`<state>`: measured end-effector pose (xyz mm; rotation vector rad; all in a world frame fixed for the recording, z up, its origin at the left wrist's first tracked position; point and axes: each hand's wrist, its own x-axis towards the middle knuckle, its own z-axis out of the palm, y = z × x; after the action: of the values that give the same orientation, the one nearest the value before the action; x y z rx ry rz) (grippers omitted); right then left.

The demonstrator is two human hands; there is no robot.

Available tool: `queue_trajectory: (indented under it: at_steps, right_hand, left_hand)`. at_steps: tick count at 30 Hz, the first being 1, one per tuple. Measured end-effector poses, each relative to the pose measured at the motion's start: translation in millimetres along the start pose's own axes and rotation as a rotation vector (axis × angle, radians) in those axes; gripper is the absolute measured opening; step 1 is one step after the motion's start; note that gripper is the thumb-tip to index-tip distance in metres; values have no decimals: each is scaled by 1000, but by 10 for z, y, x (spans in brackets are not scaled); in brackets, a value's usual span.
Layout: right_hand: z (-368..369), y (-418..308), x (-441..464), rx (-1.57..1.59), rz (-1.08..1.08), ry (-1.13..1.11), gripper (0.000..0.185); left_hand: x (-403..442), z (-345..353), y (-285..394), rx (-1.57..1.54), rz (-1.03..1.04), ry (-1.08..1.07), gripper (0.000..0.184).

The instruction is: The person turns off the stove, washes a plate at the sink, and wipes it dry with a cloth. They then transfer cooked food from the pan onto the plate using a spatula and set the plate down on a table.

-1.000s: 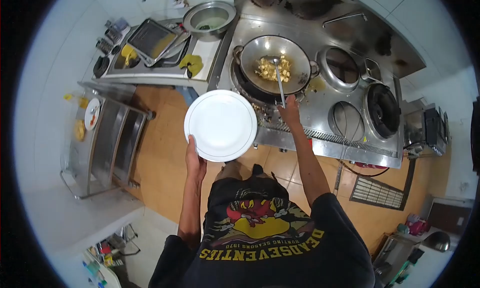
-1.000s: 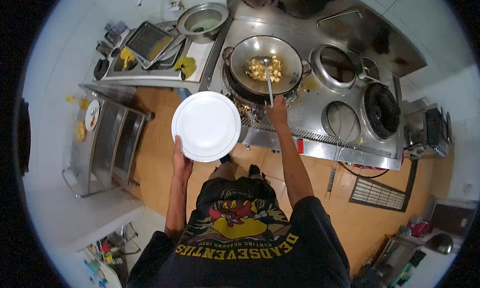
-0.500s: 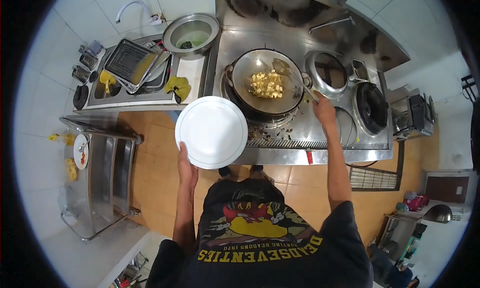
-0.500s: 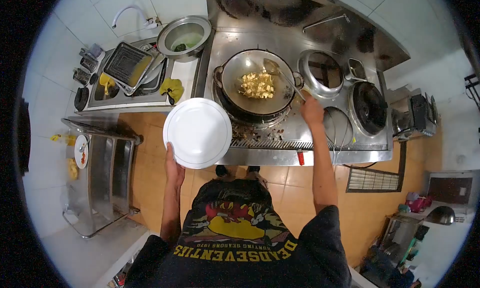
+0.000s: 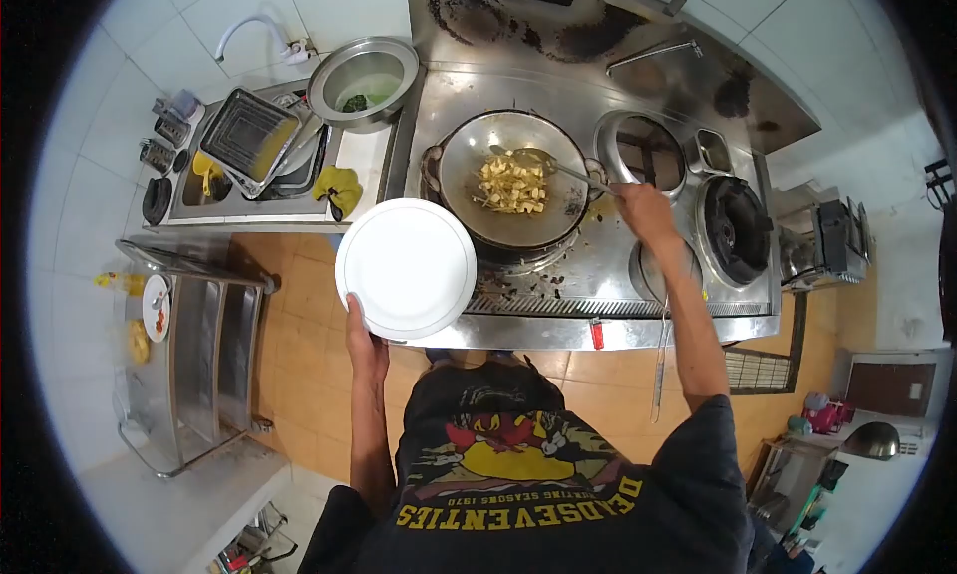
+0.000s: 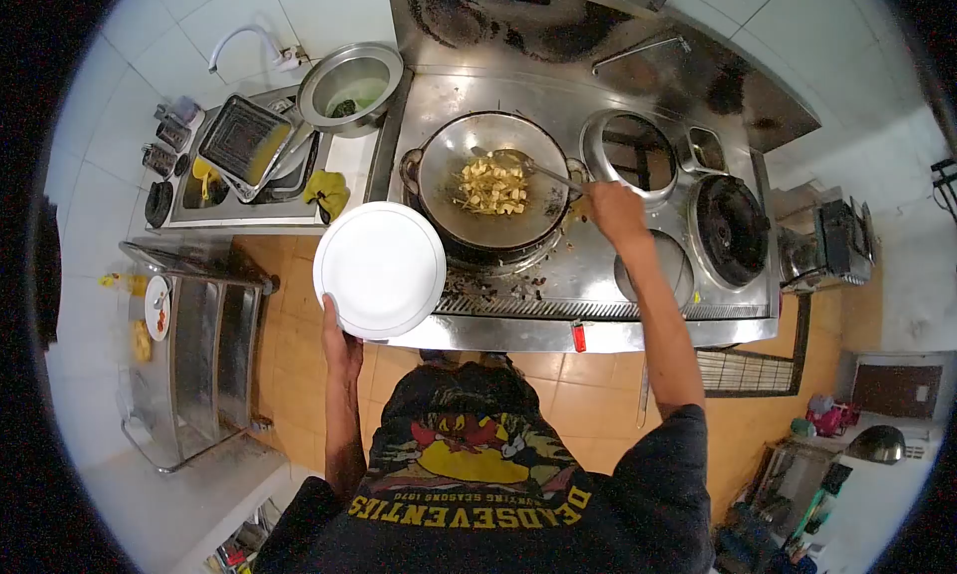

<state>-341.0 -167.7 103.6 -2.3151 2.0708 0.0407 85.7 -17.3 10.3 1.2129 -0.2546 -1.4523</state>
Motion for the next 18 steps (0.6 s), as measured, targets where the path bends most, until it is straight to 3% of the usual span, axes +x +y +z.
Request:
queue_trajectory:
  at_steps: [2,8,13,15,18]
  right_hand:
    - [-121,209,45,-65,-32,31,19]
    - [-260,325,269,-253,114,-207,20]
    - [599,469,229,222,54,-316,20]
    - [1020,385,63,486,-72,-192,21]
    - [1372,43,-107,705,141,-151,21]
  left_hand:
    - [-26,38,-30,-5,18,22,66]
    - [-52,155,-54,-46,33,38,66]
    - [-157,157,-43,-25,33,88,66]
    - [-165,137,-54,-45,47,108,66]
    - [-171,112,-16,-35,46,125,65]
